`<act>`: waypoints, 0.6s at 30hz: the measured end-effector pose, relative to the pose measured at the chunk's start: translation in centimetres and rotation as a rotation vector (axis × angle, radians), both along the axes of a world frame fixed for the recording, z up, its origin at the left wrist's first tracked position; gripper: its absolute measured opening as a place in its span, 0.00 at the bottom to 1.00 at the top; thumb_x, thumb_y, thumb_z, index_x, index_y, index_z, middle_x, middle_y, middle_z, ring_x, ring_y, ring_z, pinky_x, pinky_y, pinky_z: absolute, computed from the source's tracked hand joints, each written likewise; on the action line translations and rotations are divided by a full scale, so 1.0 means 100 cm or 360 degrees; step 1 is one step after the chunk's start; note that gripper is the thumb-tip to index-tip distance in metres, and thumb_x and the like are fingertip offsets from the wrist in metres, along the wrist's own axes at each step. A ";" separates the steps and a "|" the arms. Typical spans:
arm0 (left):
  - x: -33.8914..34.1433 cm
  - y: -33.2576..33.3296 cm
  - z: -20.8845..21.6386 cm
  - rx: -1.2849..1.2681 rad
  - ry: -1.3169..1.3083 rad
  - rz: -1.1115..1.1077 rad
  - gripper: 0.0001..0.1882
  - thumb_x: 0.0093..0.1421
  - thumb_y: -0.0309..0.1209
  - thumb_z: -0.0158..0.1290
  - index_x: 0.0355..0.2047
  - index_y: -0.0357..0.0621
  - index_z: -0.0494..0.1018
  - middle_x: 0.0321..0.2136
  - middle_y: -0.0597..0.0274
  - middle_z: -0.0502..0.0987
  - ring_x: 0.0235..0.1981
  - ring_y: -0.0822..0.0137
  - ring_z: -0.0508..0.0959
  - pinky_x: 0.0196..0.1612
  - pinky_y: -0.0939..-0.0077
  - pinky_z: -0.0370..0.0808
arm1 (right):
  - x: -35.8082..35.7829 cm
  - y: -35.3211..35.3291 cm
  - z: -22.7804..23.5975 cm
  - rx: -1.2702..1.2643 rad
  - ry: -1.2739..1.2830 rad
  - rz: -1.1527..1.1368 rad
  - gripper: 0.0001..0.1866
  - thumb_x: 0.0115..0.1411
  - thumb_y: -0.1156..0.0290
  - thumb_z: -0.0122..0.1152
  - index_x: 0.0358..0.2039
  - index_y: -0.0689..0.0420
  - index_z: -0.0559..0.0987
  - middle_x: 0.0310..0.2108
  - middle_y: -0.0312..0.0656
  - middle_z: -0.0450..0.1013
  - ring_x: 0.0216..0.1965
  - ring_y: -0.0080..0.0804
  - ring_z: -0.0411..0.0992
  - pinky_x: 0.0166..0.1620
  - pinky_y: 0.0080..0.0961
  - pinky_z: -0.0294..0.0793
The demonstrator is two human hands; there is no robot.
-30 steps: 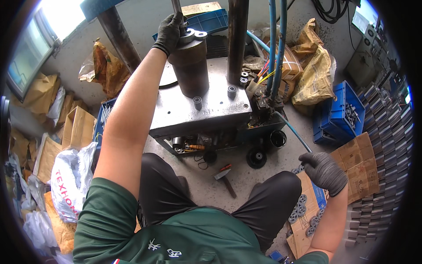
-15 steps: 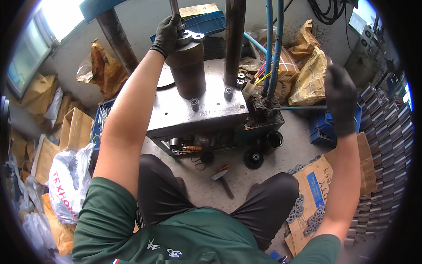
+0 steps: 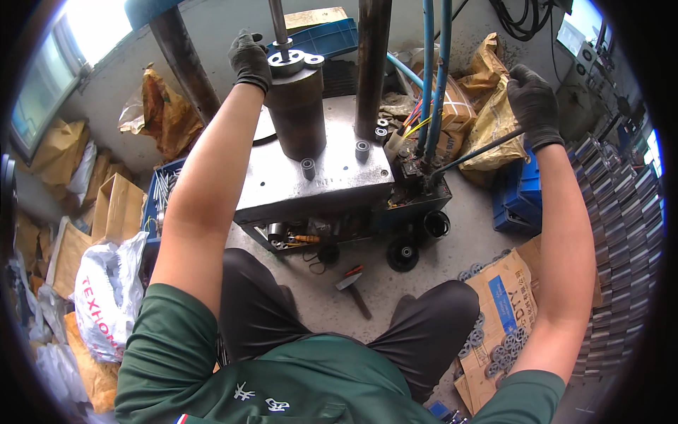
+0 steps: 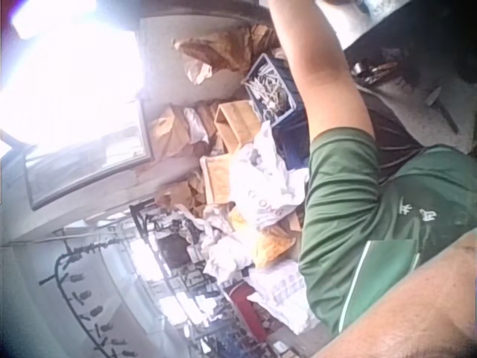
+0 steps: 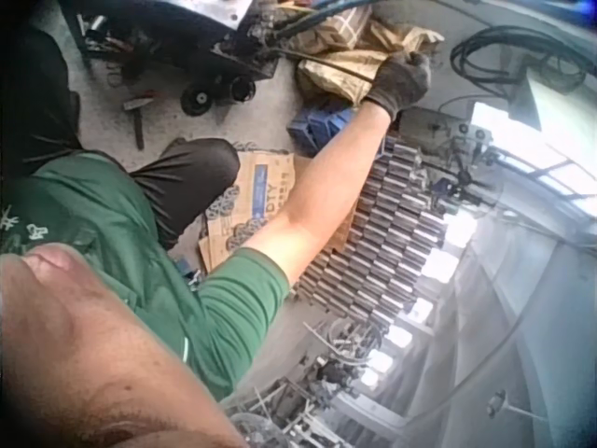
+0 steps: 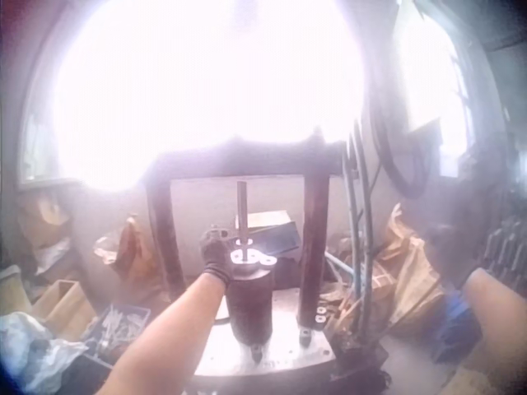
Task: Assembling mechanical parts by pressing gears and bearings onto a metal shaft using a hydraulic press.
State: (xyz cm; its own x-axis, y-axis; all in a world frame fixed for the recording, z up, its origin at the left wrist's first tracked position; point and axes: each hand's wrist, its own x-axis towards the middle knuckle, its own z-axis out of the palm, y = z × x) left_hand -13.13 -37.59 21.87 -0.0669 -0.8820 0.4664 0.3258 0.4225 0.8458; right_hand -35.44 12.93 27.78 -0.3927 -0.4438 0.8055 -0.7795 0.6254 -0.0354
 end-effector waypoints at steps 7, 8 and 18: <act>-0.013 0.011 -0.001 -0.0209 -0.0208 -0.0353 0.24 0.74 0.47 0.45 0.36 0.40 0.80 0.30 0.49 0.83 0.34 0.47 0.82 0.42 0.56 0.77 | 0.006 -0.001 0.002 0.0122 -0.0106 -0.0248 0.10 0.67 0.60 0.58 0.42 0.48 0.84 0.41 0.49 0.82 0.46 0.53 0.79 0.49 0.44 0.79; -0.009 0.017 0.001 -0.0212 -0.0202 -0.0358 0.24 0.74 0.47 0.45 0.36 0.40 0.80 0.30 0.49 0.83 0.34 0.47 0.82 0.42 0.56 0.77 | 0.006 0.000 0.003 0.0136 -0.0129 -0.0277 0.11 0.67 0.60 0.58 0.42 0.48 0.84 0.41 0.49 0.82 0.47 0.53 0.79 0.49 0.45 0.79; 0.067 0.098 -0.020 -0.0812 0.0190 0.0123 0.09 0.69 0.32 0.56 0.44 0.39 0.76 0.36 0.56 0.81 0.38 0.66 0.80 0.46 0.69 0.77 | 0.019 0.014 0.005 0.0220 -0.0027 -0.0209 0.11 0.65 0.62 0.58 0.41 0.53 0.83 0.40 0.52 0.82 0.46 0.54 0.80 0.49 0.46 0.79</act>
